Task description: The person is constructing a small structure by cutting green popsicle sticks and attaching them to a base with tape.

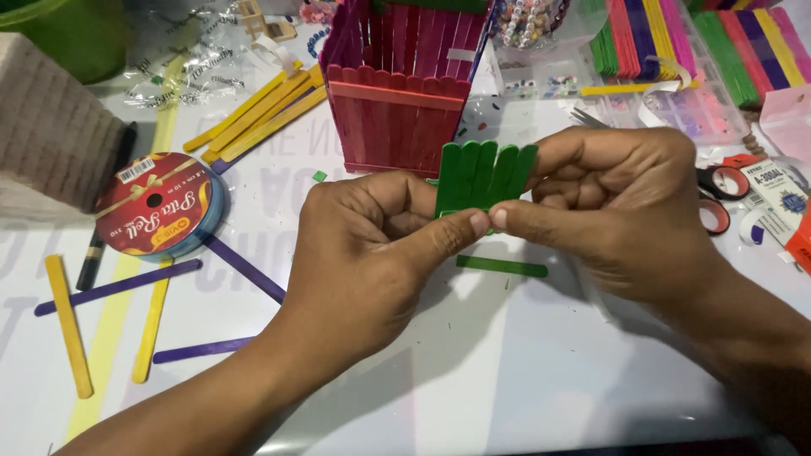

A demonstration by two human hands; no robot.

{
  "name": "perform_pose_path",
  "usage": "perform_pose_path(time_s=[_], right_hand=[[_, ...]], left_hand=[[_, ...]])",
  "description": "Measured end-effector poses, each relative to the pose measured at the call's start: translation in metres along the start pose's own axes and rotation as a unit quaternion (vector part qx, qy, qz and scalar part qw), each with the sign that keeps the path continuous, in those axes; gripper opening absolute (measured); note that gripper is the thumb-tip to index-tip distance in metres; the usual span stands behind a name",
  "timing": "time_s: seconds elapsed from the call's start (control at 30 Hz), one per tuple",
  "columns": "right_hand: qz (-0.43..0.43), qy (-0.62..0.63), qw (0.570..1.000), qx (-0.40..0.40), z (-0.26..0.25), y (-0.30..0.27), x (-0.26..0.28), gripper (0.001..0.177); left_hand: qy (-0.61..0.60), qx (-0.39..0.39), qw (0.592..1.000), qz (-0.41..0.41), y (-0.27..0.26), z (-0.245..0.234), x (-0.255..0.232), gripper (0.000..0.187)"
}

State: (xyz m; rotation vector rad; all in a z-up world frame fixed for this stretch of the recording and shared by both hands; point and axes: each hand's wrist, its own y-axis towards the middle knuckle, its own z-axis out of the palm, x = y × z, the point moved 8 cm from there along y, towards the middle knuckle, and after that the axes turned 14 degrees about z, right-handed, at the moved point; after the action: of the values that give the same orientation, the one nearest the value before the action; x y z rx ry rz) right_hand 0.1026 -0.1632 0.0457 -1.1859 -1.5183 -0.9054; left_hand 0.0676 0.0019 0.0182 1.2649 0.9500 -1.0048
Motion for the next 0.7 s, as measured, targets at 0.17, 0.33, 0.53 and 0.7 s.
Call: perform_pose_path(time_s=[0.17,0.33,0.53,0.7], right_hand=[[-0.003,-0.018,1.0,-0.021,-0.005,0.001,-0.003,0.025],[-0.041,-0.052,0.997,0.031,0.005,0.002,0.009,0.033],[-0.001,-0.012,0.997,0.077,0.015,0.001,0.012,0.054],[-0.033,-0.044,0.999,0.001,0.007,-0.006,0.011,0.026]], left_hand=[[0.023,0.001,1.0,0.008,0.0,-0.002,-0.001,0.035],[-0.016,-0.003,0.999,-0.039,0.003,-0.002,0.007,0.017],[-0.017,0.033,0.999,-0.016,0.004,0.002,0.006,0.021],[0.066,0.037,0.997,0.009,0.004,-0.002,-0.004,0.033]])
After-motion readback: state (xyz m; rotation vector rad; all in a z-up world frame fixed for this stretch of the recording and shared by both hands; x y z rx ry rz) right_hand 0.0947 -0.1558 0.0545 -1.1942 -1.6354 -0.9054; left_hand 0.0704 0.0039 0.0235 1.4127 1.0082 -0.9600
